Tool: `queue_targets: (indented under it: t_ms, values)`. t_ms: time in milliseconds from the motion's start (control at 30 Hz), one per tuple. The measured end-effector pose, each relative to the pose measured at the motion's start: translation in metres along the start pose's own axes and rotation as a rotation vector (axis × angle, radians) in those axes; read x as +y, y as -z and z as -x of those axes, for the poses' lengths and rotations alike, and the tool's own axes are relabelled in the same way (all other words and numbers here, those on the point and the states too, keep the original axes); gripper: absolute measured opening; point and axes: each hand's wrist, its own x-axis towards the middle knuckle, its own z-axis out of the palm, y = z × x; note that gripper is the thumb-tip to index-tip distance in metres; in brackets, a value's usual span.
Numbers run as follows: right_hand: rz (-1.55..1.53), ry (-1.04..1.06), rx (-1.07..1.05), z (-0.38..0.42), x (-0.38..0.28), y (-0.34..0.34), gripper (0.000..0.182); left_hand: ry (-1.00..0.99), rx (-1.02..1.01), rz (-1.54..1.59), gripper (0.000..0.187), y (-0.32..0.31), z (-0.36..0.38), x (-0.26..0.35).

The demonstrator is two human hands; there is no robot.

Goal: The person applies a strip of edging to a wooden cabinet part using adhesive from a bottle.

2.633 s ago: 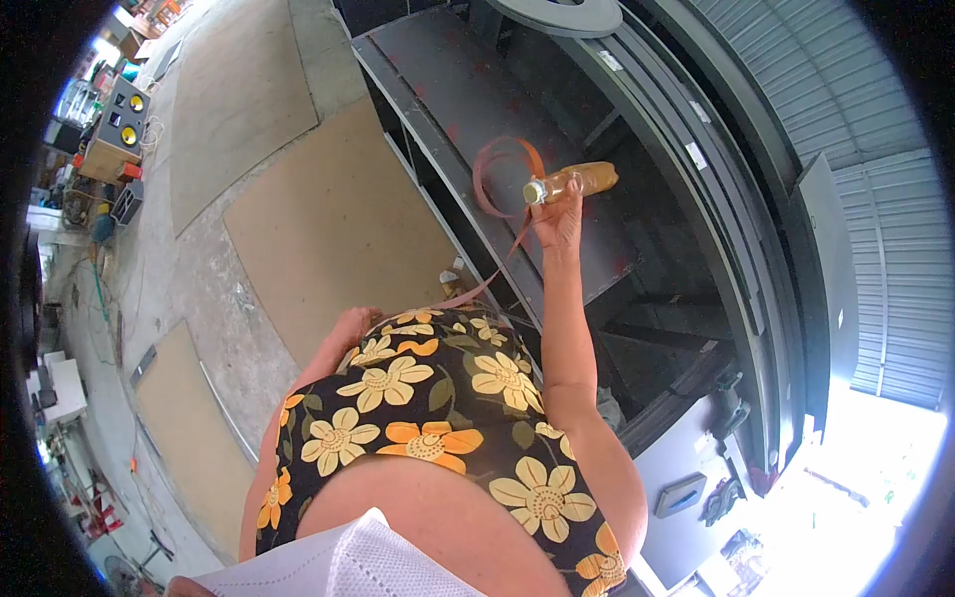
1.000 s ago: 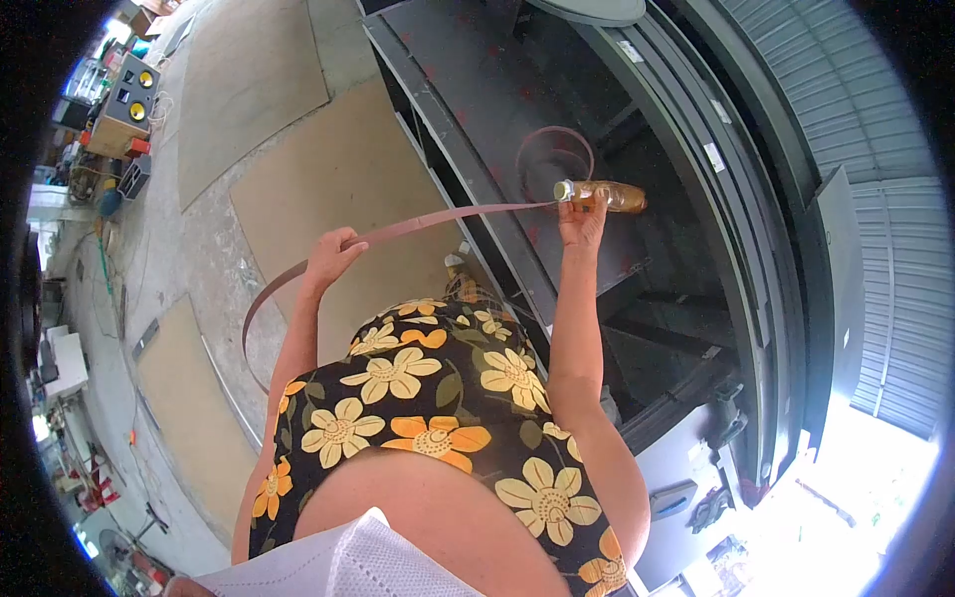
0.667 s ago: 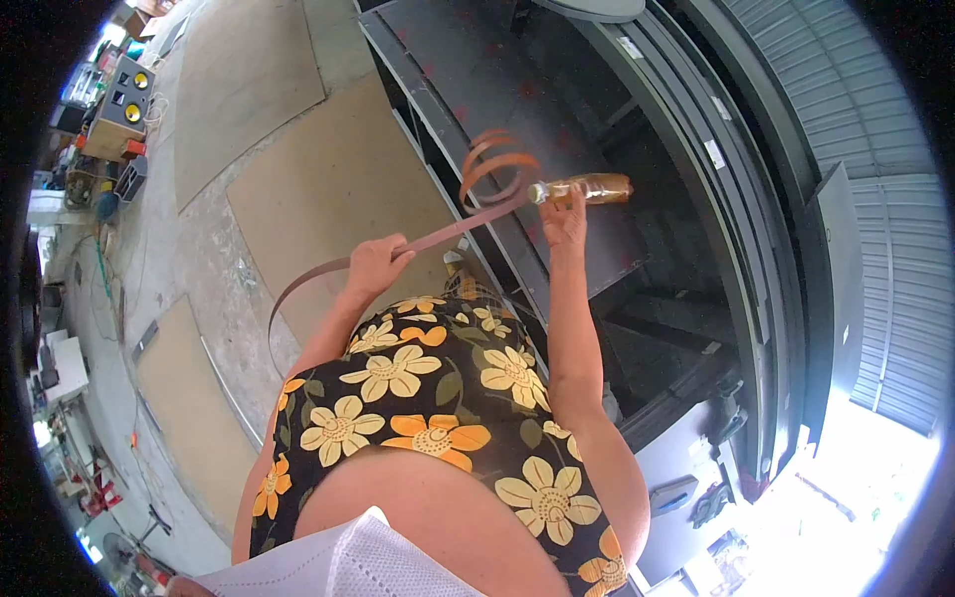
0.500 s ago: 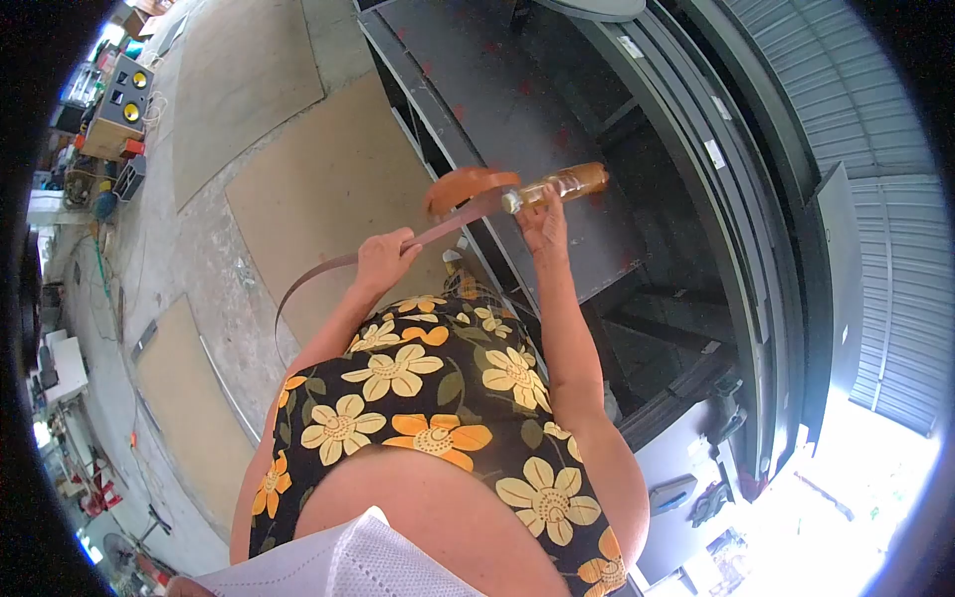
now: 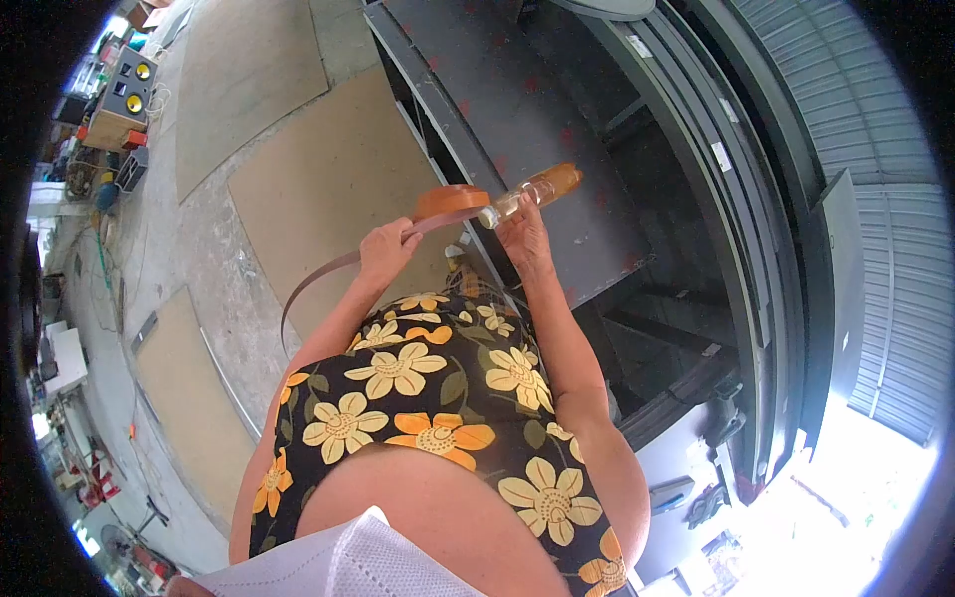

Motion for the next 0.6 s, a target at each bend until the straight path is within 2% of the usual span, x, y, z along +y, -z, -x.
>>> queue_targets:
  t_ms: [267, 367, 467, 600]
  values:
    - [-0.026, -0.051, -0.039, 0.004, -0.009, -0.001, 0.048, 0.052, -0.076, 0.012, 0.023, 0.005, -0.002, -0.001]
    - [0.000, -0.059, -0.137, 0.014, -0.012, -0.012, 0.048, 0.047, -0.073, 0.011, 0.024, 0.004, -0.002, -0.003]
    - [0.089, -0.098, -0.217, 0.017, -0.013, -0.012, 0.060, 0.068, -0.117, 0.033, 0.025, 0.006, -0.005, -0.003]
    - [0.152, -0.072, -0.219, 0.016, 0.001, -0.018, 0.073, 0.102, -0.142, 0.079, 0.024, 0.016, -0.007, 0.008]
